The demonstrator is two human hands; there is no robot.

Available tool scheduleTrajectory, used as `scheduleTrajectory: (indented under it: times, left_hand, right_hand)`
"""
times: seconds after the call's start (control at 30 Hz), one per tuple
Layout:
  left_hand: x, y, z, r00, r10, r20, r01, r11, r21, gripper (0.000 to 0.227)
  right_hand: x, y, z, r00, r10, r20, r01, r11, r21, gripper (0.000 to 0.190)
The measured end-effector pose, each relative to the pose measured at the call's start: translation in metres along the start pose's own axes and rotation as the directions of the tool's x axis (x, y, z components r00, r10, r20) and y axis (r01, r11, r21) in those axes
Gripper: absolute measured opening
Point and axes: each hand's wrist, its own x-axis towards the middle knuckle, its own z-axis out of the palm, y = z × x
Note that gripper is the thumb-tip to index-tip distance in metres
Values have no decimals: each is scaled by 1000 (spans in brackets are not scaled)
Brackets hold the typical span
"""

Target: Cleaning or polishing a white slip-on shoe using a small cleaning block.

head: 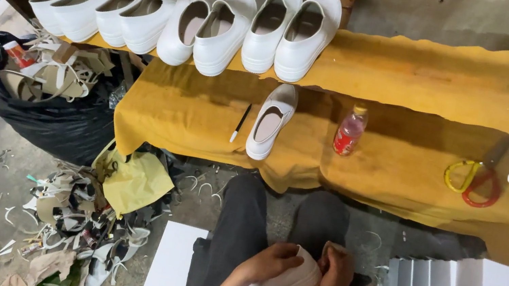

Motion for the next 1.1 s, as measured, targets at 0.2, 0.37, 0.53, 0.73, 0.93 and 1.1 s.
scheduleTrajectory:
  times: [0.2, 0.37, 0.53, 0.73, 0.93, 1.1]
  left_hand:
    - [1, 8, 0, 992, -122, 16, 123, 991, -57, 78]
    - [-12, 17, 0, 977, 199, 80, -182, 967, -181, 23]
    - [-43, 54, -10, 961, 278, 1, -275, 951, -143, 17]
    - [-67, 62, 16, 844, 522, -126, -456, 821, 343, 23]
    - [-64, 42, 27, 909, 328, -256, -184, 868, 460, 56]
    - [-127, 78, 2, 806, 480, -346, -381, 869, 316, 51]
  right_hand:
    - [15, 85, -1, 953, 230, -196, -181, 954, 239, 10]
    - [21, 76, 5, 937, 250, -245, -206, 959, 193, 13]
    - [23, 40, 18, 984, 12, -180, -3, 998, 55, 30]
    - [0, 56, 7, 943, -230, -240, 215, 973, -87, 20]
    - [-21, 38, -8, 972, 31, -231, 74, 899, 431, 14]
    - [-37, 1, -53, 994, -99, -49, 110, 850, 515, 18]
